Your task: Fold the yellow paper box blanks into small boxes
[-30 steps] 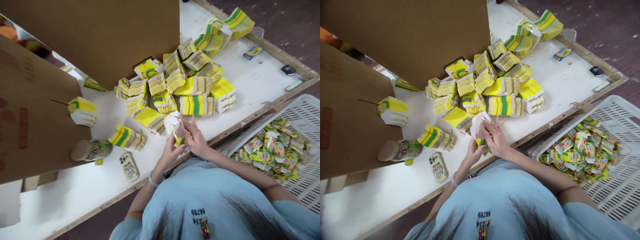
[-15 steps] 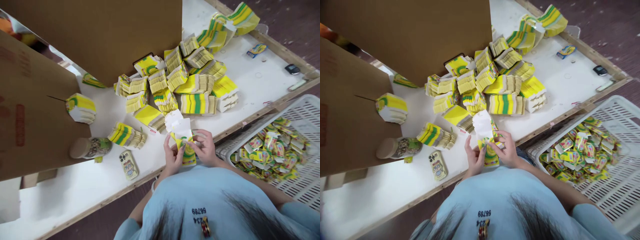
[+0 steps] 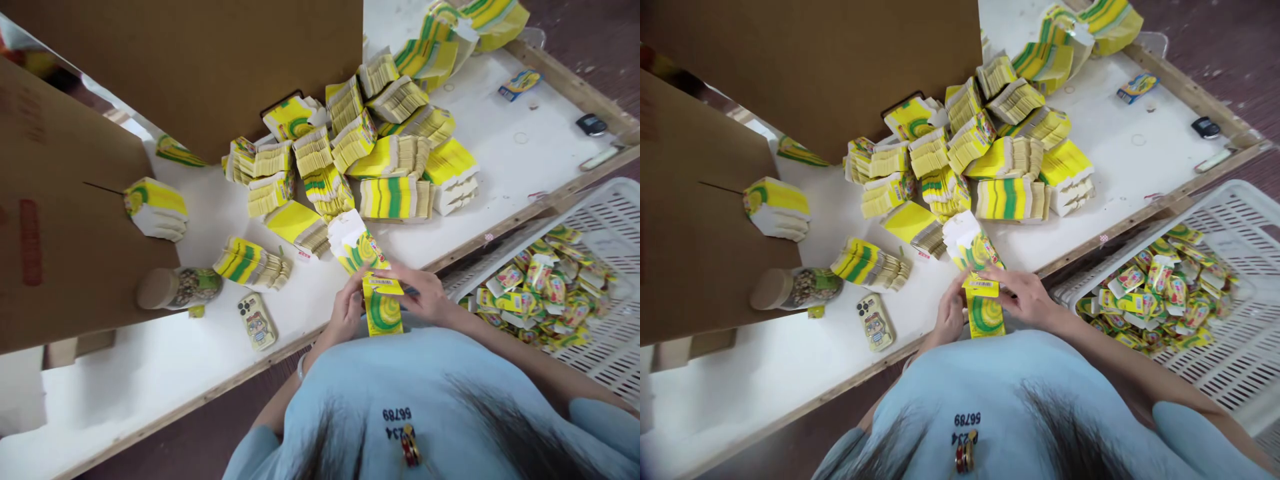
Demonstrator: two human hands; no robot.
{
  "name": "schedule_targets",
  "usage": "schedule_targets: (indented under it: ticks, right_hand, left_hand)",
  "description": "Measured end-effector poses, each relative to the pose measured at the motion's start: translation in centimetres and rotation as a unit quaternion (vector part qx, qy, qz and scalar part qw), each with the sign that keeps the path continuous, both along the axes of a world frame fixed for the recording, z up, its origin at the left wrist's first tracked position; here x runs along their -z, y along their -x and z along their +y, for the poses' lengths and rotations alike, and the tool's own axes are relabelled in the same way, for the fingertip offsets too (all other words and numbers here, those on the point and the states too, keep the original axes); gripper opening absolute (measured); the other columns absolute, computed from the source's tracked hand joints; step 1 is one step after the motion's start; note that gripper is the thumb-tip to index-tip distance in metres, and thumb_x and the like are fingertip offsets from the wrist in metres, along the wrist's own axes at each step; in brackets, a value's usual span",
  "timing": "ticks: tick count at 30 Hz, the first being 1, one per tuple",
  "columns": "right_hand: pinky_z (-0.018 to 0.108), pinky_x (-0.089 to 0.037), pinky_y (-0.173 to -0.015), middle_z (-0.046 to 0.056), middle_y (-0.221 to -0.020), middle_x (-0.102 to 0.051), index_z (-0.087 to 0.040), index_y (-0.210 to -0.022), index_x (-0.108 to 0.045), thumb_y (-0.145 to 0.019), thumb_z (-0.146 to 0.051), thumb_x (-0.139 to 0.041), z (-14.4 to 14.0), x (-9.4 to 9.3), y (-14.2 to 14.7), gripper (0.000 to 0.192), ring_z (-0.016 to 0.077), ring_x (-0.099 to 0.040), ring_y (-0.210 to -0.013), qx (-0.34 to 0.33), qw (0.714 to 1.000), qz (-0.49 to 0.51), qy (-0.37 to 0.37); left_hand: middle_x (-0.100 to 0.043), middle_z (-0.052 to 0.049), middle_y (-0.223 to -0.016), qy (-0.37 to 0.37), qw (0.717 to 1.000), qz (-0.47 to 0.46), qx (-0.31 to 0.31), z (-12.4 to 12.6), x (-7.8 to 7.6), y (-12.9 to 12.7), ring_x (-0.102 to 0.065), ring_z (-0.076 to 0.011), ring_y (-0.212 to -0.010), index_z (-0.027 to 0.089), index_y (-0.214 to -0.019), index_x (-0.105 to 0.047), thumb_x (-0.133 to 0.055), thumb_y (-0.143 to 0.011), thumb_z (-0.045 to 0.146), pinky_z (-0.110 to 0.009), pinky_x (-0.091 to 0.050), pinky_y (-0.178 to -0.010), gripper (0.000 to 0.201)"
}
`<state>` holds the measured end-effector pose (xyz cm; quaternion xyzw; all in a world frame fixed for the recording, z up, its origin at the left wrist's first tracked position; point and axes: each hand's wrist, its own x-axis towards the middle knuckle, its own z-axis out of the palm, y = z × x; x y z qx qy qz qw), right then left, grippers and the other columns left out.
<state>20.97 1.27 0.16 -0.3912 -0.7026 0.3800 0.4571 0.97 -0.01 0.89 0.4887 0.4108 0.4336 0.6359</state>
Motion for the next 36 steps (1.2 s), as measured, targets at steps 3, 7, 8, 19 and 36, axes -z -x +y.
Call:
schedule_targets:
  ticks: [3, 7, 8, 19, 36]
  right_hand:
    - [0.045, -0.056, -0.106, 0.015, -0.131, -0.072, -0.024, -0.125, -0.072, -0.088, -0.053, -0.074, 0.0, -0.5, -0.8, 0.047, 0.0297, -0.069, -0.123, -0.08, 0.996, -0.026, -0.002]
    - [0.036, -0.063, -0.085, 0.012, -0.126, -0.071, -0.023, -0.134, -0.062, -0.094, -0.04, -0.067, 0.1, -2.4, -0.4, 0.043, 0.0218, -0.075, -0.103, -0.088, 0.97, 0.018, 0.224]
    - [0.032, -0.063, -0.076, 0.01, -0.123, -0.072, -0.023, -0.135, -0.058, -0.093, -0.036, -0.067, 0.1, -2.8, -0.1, 0.045, 0.019, -0.075, -0.093, -0.091, 0.954, 0.033, 0.283]
    - [0.031, -0.059, -0.07, 0.004, -0.093, -0.072, -0.019, -0.133, -0.054, -0.082, -0.031, -0.068, 0.9, -4.2, -0.3, 0.054, 0.0183, -0.07, -0.082, -0.12, 0.899, 0.05, 0.418]
    - [0.024, -0.053, -0.062, 0.002, -0.092, -0.07, -0.02, -0.133, -0.058, -0.077, -0.019, -0.067, 0.7, -4.3, 0.1, 0.057, 0.0134, -0.063, -0.071, -0.089, 0.932, 0.009, 0.351]
  left_hand:
    - [-0.077, -0.012, -0.104, 0.0, 1.0, 0.025, -0.008, 0.3, -0.5, 0.4, -0.07, -0.02, -0.079, 0.019, -0.12, -0.074, -0.042, -0.094, 0.074, -0.028, -0.054, -0.061, 0.069]
    - [-0.074, -0.007, -0.086, 0.009, 0.993, 0.113, -0.027, 0.7, -1.1, 0.4, -0.064, -0.0153, -0.07, 0.019, -0.112, -0.075, -0.064, -0.092, 0.06, -0.027, -0.055, -0.067, 0.047]
    - [-0.071, -0.004, -0.079, 0.016, 0.992, 0.119, -0.025, 0.8, -1.1, 0.4, -0.06, -0.0128, -0.064, 0.019, -0.116, -0.073, -0.066, -0.091, 0.059, -0.025, -0.052, -0.063, 0.048]
    - [-0.049, 0.006, -0.064, 0.041, 0.994, 0.092, -0.04, 0.4, -0.8, -0.3, -0.045, -0.0097, -0.054, 0.023, -0.13, -0.051, -0.063, -0.093, 0.058, -0.021, -0.035, -0.052, 0.053]
    - [-0.073, -0.004, -0.086, -0.024, 0.986, 0.157, -0.048, 0.6, -1.3, -0.5, -0.051, -0.0105, -0.056, 0.02, -0.119, -0.067, -0.058, -0.095, 0.059, -0.025, -0.047, -0.06, 0.046]
